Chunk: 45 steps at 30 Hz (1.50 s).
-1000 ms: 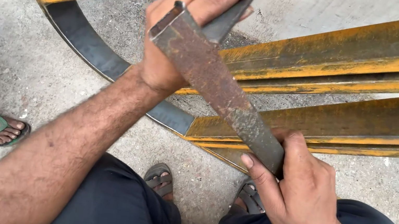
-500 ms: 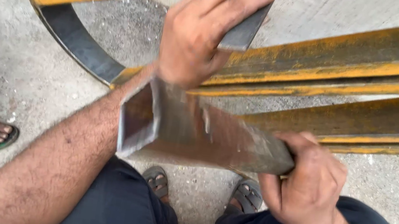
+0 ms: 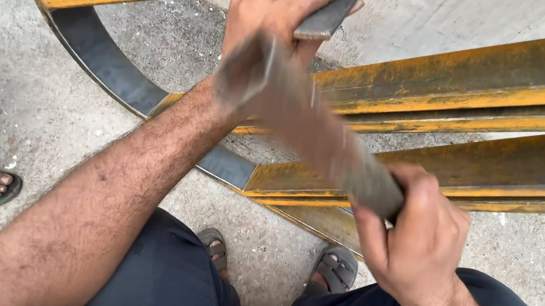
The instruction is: The person uses a metal file and a hammer to scrape and chip paint off a yellow metal frame. They repeatedly file the surface and tap the file with the hammer to remove paint from the frame bars.
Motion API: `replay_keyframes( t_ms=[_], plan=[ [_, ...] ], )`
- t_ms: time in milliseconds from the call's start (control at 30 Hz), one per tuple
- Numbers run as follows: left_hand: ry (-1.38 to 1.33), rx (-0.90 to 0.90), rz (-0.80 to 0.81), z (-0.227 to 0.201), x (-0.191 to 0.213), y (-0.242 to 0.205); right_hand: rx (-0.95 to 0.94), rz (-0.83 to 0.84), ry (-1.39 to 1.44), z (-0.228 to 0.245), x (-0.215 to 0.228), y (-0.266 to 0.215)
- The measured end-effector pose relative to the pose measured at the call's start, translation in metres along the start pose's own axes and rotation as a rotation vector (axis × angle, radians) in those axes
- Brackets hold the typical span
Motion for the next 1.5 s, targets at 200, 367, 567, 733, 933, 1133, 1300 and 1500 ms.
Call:
replay_keyframes(
  t_ms=[200,367,567,733,933,1133,1300,1500],
  plan=[
    [0.057,-0.054,-0.089,0.015,-0.014,0.0,-0.079,0.016,-0.08,-0.005,0.0,0.002],
    [0.08,-0.091,-0.09,0.027,-0.025,-0.016,0.106,-0.045,0.068,-0.002,0.0,-0.002],
    [0.039,-0.017,-0.108,0.024,-0.016,-0.009,-0.234,0.113,0.033,-0.003,-0.006,-0.004],
    [0.143,-0.143,-0.056,0.0,0.015,-0.002,-0.061,0.145,0.049,0.003,-0.008,-0.015],
    [0.126,-0.262,0.045,-0.02,0.035,-0.004,-0.186,0.185,0.134,-0.003,-0.002,-0.018],
    [0.049,-0.347,0.222,-0.054,0.043,0.01,-0.05,0.181,0.207,0.014,0.009,-0.018],
    [0.111,-0.329,0.224,-0.051,0.038,0.001,-0.036,0.209,0.264,0.015,0.01,-0.019],
    [0.196,-0.283,0.257,-0.052,0.029,0.012,-0.118,0.226,0.288,0.009,0.012,-0.02]
  ],
)
Point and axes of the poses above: each hand's wrist, its own y-axis towards the middle knuckle, its own x-axis out of the back of the hand, z = x × y, the point moved 5 cm from there along y, towards the middle knuckle, and after that the axes turned 10 degrees about -x, right-handed, at the moved point
